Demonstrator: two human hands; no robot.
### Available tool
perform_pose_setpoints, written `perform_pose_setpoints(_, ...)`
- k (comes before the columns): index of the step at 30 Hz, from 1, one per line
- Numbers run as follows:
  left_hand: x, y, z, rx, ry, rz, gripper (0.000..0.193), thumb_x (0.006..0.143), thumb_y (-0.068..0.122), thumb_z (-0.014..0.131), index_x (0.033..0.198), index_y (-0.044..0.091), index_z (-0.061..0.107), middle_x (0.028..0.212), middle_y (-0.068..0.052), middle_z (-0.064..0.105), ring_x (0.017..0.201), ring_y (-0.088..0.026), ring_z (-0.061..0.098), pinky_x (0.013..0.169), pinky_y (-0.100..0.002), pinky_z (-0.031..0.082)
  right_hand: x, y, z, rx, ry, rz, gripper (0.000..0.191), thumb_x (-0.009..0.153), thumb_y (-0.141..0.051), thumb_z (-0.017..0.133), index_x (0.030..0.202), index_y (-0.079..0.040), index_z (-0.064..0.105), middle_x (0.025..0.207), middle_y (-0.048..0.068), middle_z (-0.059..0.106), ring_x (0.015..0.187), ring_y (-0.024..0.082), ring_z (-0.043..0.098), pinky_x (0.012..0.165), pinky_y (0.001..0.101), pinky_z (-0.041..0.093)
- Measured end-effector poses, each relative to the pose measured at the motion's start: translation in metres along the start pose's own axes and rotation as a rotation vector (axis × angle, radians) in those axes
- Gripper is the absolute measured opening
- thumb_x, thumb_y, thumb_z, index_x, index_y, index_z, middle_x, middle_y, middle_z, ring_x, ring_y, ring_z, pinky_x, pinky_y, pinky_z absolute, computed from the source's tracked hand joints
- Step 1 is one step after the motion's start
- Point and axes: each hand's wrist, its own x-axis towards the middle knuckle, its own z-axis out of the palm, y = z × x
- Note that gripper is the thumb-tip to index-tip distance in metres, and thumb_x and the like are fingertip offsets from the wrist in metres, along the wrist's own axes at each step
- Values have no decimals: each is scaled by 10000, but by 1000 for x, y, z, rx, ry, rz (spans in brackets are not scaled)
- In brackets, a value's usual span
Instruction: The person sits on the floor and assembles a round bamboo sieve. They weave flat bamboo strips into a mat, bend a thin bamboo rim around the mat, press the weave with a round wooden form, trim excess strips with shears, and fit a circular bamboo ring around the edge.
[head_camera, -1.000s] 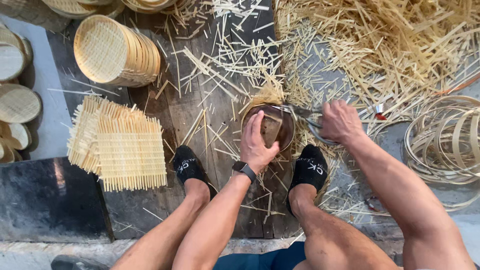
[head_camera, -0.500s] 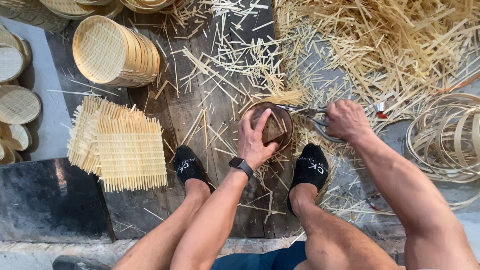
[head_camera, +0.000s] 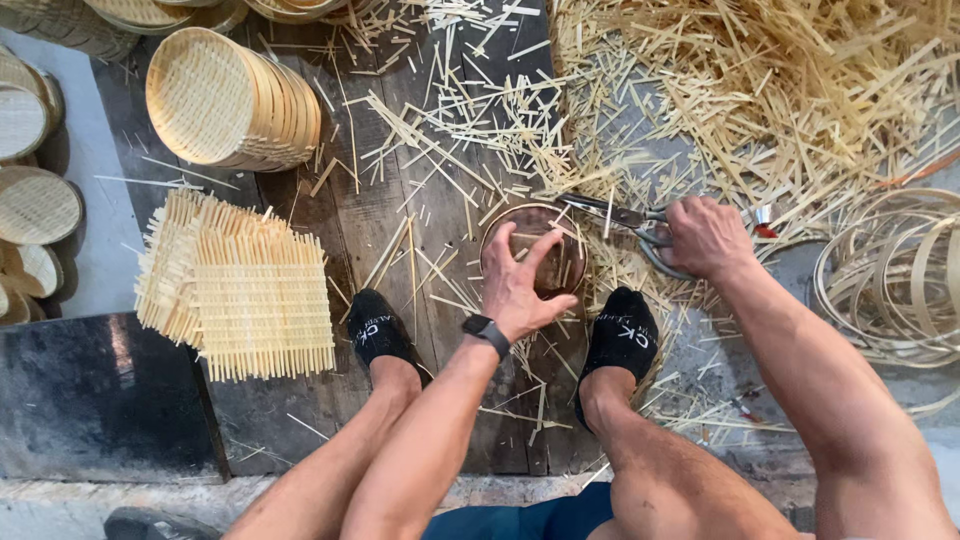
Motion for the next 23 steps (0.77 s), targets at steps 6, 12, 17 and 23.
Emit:
perform_pose_setpoints(6,9,-3,-5,110,-107,221,786,625,246,891,1343,348,587,1469,-190,366,1346,-456,382,1179,-546,354,0,-14,-4,-95,113,-96,565,776,-479,679,1074,1,655,996,176,665,934,279,651,809,403,555)
perform_pose_setpoints(12,18,-17,-14,178,-191,305,793,550,209,893,1286,349,634,1459,-140,404,1350,-415,403,1148,-527,350,1,7,5,48,-107,44,287,933,-289,587,1040,-48,701,956,139,656,861,257,668,790,420,569)
perform_pose_setpoints(17,26,-51,9,-166,231,50,683,803,402,828,1386,163,563,1378,-155,516,1264,-349,548,1092,-469,459,-19,17,7,181,19,305,587,886,-559,720,1025,10,694,1029,179,641,987,295,629,875,431,539)
perform_pose_setpoints(23,54,-100,37,-291,145,-621,488,998,518,650,1303,151,754,1190,-179,730,1109,-279,695,1018,-392,531,-22,7,36,296,172,364,728,787,-460,800,1323,-2,618,1333,245,515,1246,381,495,1083,487,426)
